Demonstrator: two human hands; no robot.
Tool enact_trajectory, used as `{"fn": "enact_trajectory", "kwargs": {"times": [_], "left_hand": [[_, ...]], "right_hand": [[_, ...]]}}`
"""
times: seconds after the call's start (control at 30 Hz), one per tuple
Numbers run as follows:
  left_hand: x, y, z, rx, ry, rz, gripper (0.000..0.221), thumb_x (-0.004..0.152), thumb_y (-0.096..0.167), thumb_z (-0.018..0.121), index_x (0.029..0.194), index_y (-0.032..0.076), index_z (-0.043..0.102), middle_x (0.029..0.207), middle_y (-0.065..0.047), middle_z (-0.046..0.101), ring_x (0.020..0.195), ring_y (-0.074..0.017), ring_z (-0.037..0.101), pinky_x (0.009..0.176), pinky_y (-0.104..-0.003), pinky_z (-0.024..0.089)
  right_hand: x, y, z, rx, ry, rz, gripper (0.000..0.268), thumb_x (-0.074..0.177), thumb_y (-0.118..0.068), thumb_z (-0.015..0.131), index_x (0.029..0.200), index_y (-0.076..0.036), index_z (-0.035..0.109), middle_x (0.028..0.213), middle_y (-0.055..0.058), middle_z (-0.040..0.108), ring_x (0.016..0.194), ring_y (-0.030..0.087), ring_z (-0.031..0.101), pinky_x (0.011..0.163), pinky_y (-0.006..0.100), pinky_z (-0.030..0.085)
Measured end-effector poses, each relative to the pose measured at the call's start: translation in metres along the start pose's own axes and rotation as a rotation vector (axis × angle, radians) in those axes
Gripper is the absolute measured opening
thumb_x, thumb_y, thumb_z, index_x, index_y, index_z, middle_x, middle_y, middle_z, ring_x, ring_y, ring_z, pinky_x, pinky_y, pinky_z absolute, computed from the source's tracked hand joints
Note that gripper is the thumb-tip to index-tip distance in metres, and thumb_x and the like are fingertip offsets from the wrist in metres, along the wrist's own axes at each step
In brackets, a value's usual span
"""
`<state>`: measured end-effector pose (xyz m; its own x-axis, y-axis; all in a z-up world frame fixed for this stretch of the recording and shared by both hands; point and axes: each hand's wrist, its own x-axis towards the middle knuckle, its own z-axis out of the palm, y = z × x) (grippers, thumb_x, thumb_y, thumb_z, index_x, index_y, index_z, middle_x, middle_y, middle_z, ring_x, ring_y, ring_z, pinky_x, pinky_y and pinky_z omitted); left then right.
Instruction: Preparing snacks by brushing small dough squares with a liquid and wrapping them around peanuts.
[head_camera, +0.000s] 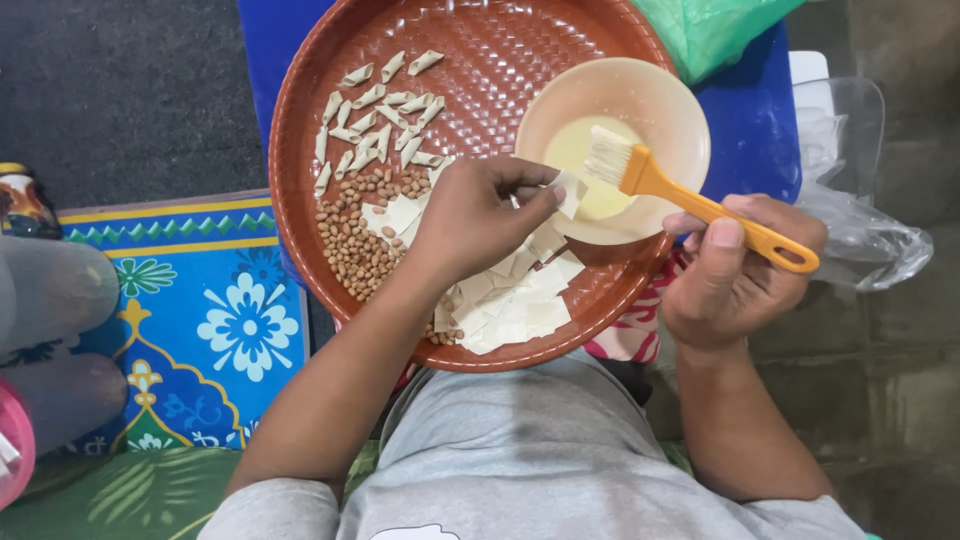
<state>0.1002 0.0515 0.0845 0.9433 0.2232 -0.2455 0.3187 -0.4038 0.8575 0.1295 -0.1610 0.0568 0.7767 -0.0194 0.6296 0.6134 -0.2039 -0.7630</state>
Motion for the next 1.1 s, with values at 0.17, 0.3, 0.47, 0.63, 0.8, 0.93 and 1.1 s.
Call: {"fn": "enact_trajectory", "kwargs": {"times": [0.17,0.3,0.47,0.63,0.8,0.93,1.1], "left_hand": [[0.0,0.008,-0.001,0.019,-0.013,0.003,0.032,0.085,0.039,0.072,0.104,0.016,0.083,0.091,0.005,0.083,0.074,-0.0045,0.072,0.067,-0.025,0.055],[0.0,0.014,-0.002,0.008,-0.046,-0.042,0.034,0.085,0.037,0.073,0.107,0.013,0.083,0.08,0.007,0.081,0.054,-0.0027,0.062,0.056,-0.024,0.05],[0.0,0.014,-0.002,0.045,-0.048,-0.017,0.034,0.085,0.041,0.069,0.105,0.018,0.083,0.086,0.008,0.082,0.06,-0.0046,0.065,0.06,-0.026,0.05],[-0.001,0.015,-0.002,0.02,-0.06,-0.036,0.033,0.085,0.042,0.069,0.104,0.019,0.084,0.09,0.009,0.083,0.071,-0.0044,0.071,0.066,-0.025,0.052],[0.0,0.009,-0.001,0.0,-0.039,0.058,0.031,0.087,0.038,0.07,0.105,0.017,0.083,0.093,0.005,0.084,0.067,-0.0026,0.066,0.061,-0.025,0.048],[0.001,0.008,0.001,-0.024,-0.014,0.082,0.033,0.088,0.04,0.071,0.106,0.015,0.082,0.106,0.002,0.083,0.08,-0.0051,0.073,0.069,-0.025,0.056],[0.001,0.008,0.003,-0.023,0.064,0.072,0.028,0.089,0.038,0.07,0.109,0.022,0.082,0.104,0.01,0.083,0.067,-0.0023,0.06,0.064,-0.023,0.05]], "right_hand": [[0.001,-0.003,0.001,-0.006,0.029,0.008,0.024,0.108,-0.024,0.05,0.111,-0.001,0.045,0.069,0.018,0.06,0.049,0.019,0.047,0.058,0.029,0.041],[0.001,-0.002,0.001,-0.007,0.033,-0.007,0.021,0.107,-0.02,0.05,0.109,0.0,0.045,0.07,0.019,0.059,0.048,0.021,0.044,0.058,0.03,0.041],[0.002,0.0,-0.001,-0.006,0.028,-0.032,0.025,0.108,-0.023,0.051,0.109,0.001,0.047,0.071,0.019,0.058,0.05,0.022,0.049,0.059,0.029,0.043],[0.001,0.001,-0.001,0.008,0.031,-0.016,0.025,0.108,-0.024,0.052,0.11,0.001,0.047,0.072,0.019,0.057,0.052,0.023,0.053,0.058,0.028,0.043],[0.002,-0.001,0.0,0.011,0.032,-0.025,0.026,0.108,-0.025,0.052,0.109,0.0,0.047,0.069,0.02,0.057,0.049,0.023,0.051,0.057,0.029,0.041],[0.001,0.001,-0.001,0.017,0.038,-0.028,0.026,0.107,-0.025,0.052,0.109,0.001,0.048,0.07,0.019,0.055,0.052,0.025,0.056,0.056,0.028,0.042],[-0.001,0.003,-0.003,0.029,0.08,-0.006,0.026,0.106,-0.025,0.054,0.11,0.0,0.049,0.084,0.018,0.055,0.059,0.029,0.066,0.053,0.027,0.043]]}}
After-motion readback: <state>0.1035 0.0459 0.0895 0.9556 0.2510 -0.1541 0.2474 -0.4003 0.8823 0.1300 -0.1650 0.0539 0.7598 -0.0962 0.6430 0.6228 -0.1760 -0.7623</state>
